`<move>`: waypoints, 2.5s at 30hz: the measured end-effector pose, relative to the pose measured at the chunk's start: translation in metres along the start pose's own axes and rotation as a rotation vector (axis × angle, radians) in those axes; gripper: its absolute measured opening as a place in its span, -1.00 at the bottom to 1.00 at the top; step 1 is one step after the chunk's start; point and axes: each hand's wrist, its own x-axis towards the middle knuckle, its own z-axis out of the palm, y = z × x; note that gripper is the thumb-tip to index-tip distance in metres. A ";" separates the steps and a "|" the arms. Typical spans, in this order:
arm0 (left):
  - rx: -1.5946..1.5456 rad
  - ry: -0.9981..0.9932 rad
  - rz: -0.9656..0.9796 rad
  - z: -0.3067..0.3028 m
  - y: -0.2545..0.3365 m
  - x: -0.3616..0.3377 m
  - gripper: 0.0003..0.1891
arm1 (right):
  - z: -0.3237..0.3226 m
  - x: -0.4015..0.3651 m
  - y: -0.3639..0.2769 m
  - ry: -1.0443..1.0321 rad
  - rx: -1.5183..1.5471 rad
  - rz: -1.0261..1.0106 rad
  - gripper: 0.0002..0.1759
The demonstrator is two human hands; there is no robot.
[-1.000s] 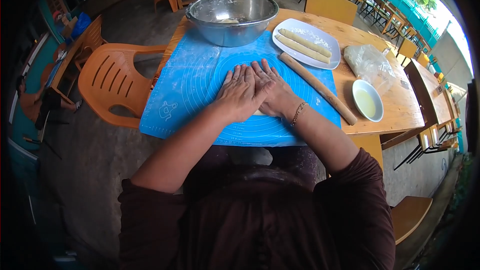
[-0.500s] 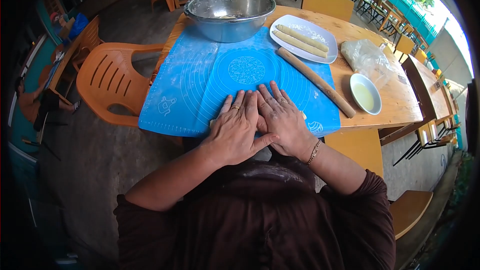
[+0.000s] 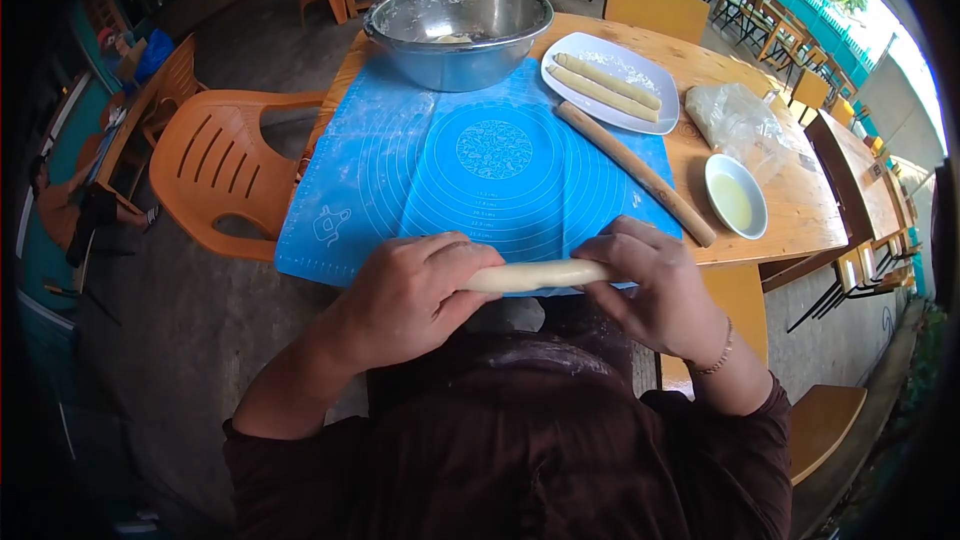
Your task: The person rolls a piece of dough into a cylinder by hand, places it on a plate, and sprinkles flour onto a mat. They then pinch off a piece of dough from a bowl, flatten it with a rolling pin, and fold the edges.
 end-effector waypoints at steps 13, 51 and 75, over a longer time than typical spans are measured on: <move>-0.549 0.113 0.434 -0.056 0.056 0.004 -0.82 | -0.086 0.007 -0.048 -0.007 0.659 -0.308 -0.78; 0.466 -0.164 0.007 0.051 -0.079 0.060 0.03 | 0.077 0.063 0.075 -0.053 -0.361 -0.128 -0.12; 0.216 -0.173 -0.348 0.065 -0.074 0.105 -0.16 | 0.091 0.099 0.091 -0.217 -0.377 0.045 -0.26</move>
